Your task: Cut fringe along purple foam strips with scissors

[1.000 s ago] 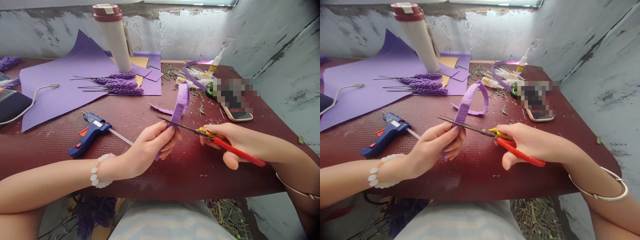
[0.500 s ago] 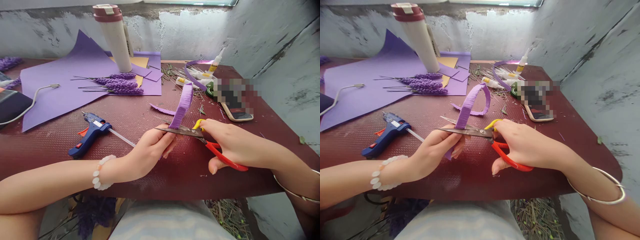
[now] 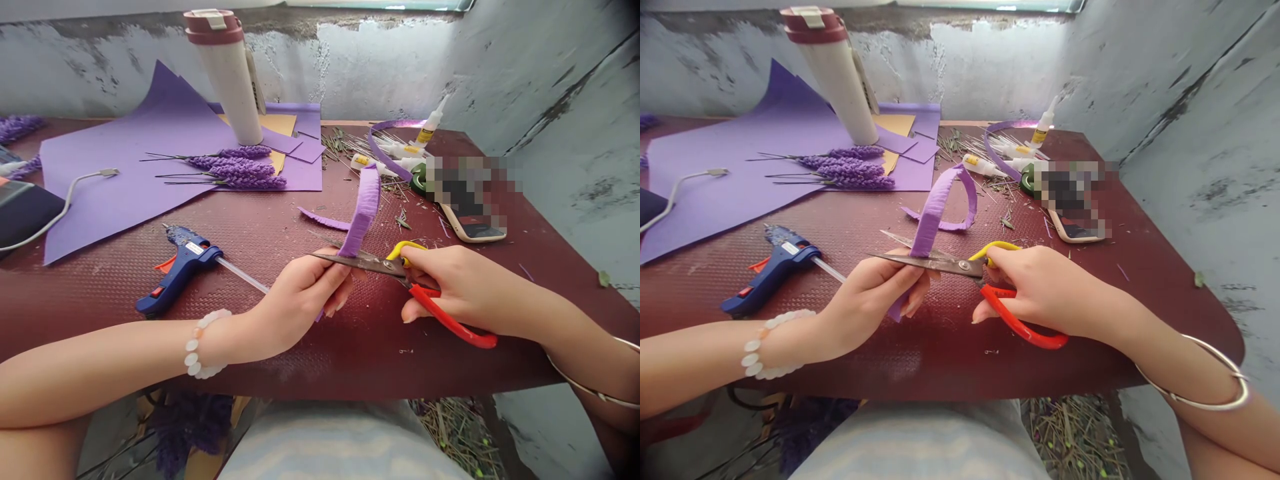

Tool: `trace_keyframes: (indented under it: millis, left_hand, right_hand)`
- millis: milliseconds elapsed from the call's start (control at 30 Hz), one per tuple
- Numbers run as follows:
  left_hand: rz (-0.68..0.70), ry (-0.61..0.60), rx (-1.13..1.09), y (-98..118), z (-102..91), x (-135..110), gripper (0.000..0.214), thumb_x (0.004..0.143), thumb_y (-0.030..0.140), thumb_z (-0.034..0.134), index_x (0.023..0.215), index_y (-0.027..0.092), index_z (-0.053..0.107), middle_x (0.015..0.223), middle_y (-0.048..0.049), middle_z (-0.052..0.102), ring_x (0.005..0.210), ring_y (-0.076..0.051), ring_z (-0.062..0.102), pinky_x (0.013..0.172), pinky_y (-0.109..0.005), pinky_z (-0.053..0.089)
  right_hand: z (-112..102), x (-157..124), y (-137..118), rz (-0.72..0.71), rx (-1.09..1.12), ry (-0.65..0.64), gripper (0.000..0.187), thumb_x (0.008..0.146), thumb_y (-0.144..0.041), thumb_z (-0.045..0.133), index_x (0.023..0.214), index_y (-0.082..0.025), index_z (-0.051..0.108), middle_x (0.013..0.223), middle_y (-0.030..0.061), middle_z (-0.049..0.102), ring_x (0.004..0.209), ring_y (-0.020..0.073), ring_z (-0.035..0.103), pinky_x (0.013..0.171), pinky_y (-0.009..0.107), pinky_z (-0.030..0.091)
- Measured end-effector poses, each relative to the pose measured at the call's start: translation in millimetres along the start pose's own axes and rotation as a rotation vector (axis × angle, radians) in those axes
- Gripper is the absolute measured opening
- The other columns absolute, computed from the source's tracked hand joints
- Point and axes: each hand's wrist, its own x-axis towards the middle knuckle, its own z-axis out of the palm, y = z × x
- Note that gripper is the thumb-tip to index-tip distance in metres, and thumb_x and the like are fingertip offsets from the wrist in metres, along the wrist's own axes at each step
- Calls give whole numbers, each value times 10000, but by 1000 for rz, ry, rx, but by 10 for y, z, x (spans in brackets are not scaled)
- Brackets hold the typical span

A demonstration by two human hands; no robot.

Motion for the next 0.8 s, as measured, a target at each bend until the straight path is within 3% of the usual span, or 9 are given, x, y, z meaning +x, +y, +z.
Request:
trace_keyframes:
  millis: [167,267,467,633,800]
  left_hand:
    - [-59,-4,-61,10,3,-17,355,1211,411,700,917,215,673,658,74,559,554,-109,480,563,-287,388]
    - [-72,-8,-74,17,2,-19,389,1206,441,729,897,213,663,645,71,568,557,-102,489,574,-276,392]
    - [-113,-28,-214,6,-15,-42,492,1144,651,847,1040,182,737,687,59,621,576,-109,531,565,-266,390]
    - [-113,-59,-215,3,-22,-68,528,1147,689,839,1029,188,720,683,65,616,574,-108,532,562,-269,398]
    - [-118,-67,-217,9,-11,-59,534,1145,695,835,1049,183,719,683,67,609,571,-113,528,557,-280,398]
  right_hand:
    - [14,-25,99,-11,61,-49,587,952,-850,782,848,-347,498,649,-35,718,567,231,590,604,381,406]
    - [-7,-35,160,12,132,-124,489,982,-748,782,870,-337,543,662,-46,702,588,219,566,613,374,407]
    - [-130,-5,196,-14,334,-287,574,966,-771,833,790,-308,544,664,-63,521,636,187,417,588,363,318]
    - [-165,6,192,-26,437,-337,658,940,-843,862,781,-304,519,682,-70,425,643,181,342,569,361,266]
    - [-135,9,250,-28,446,-347,672,962,-858,852,793,-302,516,704,-68,425,658,184,345,576,359,260]
